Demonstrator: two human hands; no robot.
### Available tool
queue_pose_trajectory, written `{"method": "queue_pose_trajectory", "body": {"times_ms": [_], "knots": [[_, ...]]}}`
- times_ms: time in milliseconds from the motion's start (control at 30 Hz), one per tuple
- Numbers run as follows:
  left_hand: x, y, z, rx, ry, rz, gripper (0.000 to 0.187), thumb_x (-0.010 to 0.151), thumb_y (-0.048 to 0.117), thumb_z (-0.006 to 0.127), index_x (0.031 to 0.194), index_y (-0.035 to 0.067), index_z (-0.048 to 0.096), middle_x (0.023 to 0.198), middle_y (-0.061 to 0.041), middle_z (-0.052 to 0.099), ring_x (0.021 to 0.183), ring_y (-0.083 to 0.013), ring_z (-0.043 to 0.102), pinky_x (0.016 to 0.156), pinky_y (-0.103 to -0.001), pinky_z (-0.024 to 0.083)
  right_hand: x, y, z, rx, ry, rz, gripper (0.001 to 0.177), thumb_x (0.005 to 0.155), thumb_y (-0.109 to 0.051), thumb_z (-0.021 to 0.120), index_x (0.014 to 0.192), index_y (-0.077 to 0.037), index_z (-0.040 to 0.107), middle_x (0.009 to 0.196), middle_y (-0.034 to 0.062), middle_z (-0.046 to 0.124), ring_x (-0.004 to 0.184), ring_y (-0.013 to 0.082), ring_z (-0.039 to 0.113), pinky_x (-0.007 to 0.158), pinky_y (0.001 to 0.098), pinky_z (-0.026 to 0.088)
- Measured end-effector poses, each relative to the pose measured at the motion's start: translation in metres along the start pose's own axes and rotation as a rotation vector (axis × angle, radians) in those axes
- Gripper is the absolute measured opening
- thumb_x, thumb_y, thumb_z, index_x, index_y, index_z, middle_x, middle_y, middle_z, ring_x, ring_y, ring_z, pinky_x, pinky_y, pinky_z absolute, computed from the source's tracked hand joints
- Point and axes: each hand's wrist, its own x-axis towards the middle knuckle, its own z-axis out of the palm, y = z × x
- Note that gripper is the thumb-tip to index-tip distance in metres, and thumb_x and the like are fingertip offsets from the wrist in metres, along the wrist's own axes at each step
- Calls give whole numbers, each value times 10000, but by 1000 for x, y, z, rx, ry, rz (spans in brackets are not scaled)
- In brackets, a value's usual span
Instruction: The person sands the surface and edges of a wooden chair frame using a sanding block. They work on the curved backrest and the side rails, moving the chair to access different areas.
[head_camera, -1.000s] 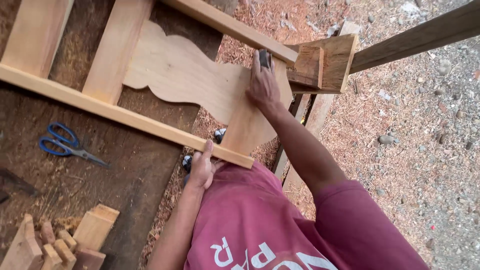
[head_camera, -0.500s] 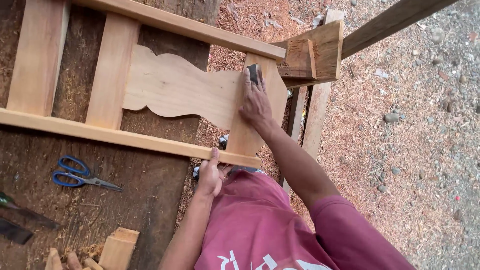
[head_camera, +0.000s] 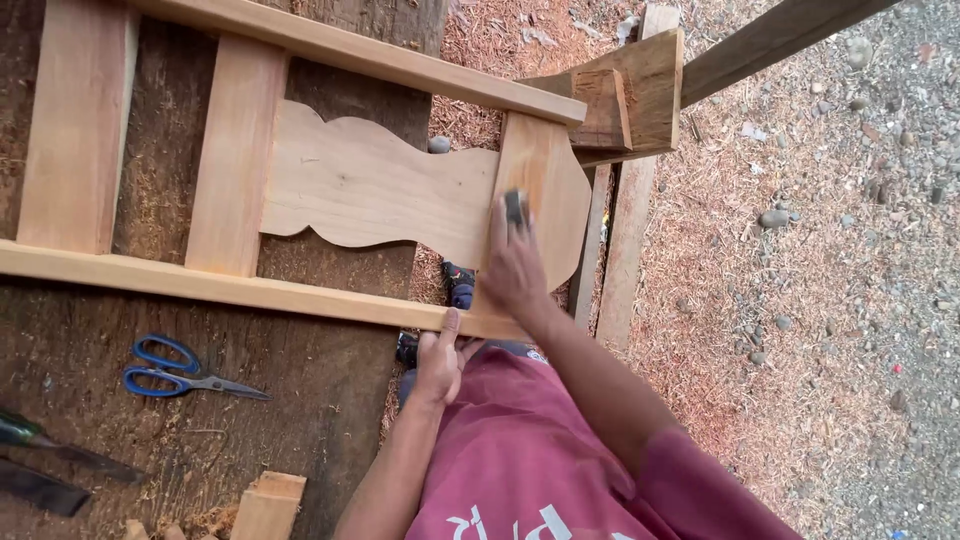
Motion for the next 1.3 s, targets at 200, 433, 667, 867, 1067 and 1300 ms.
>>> {"method": "queue_pose_trajectory", "body": {"times_ms": [200, 433, 667, 867, 1067, 1300], "knots": [[-4, 10, 5, 5, -29, -41, 693, 1000, 265, 672, 1407, -176, 325, 1256, -299, 511, 1185, -474, 590, 1027, -666, 484, 111, 51, 20, -9, -98, 142, 1159, 705, -162, 706, 1610, 78, 23, 1393, 297, 593, 1412, 488, 465, 1264, 568, 238], [12, -5, -17, 7, -35, -63, 693, 1001, 266, 674, 1430, -149, 322, 1299, -301, 535, 1215, -476, 583, 1049, -681, 459, 79, 33, 12, -14, -260, 185, 1263, 652, -154, 779, 1629, 49, 6, 1536, 300, 471, 1502, 461, 330, 1295, 489, 158], [3, 8, -4, -9, -30, -79, 650, 999, 236, 667, 1413, -148, 345, 1273, -275, 525, 1208, -458, 586, 1034, -670, 480, 42, 0, -7, -78, -219, 133, 1209, 692, -216, 764, 1605, 109, 42, 1393, 323, 586, 1488, 499, 331, 1261, 531, 234], [5, 1, -11, -21, -15, -72, 659, 990, 228, 685, 1401, -157, 344, 1256, -281, 524, 1183, -455, 591, 1030, -681, 475, 84, 43, 17, -30, -198, 101, 1138, 677, -104, 722, 1603, 106, 96, 1421, 359, 554, 1473, 523, 349, 1259, 542, 224], [8, -4, -10, -44, 9, -45, 670, 987, 223, 688, 1394, -173, 333, 1238, -290, 535, 1147, -466, 614, 1002, -692, 490, 60, 3, -23, -114, -170, 66, 1109, 677, -123, 659, 1600, 118, 93, 1375, 295, 619, 1488, 468, 363, 1255, 520, 235], [20, -16, -25, -24, 38, -44, 686, 975, 247, 711, 1378, -168, 343, 1253, -311, 519, 1180, -472, 588, 1019, -699, 486, 50, 19, 9, -76, -183, 36, 1217, 630, -247, 821, 1608, 84, 178, 1435, 313, 559, 1516, 496, 259, 1253, 538, 250]]}}
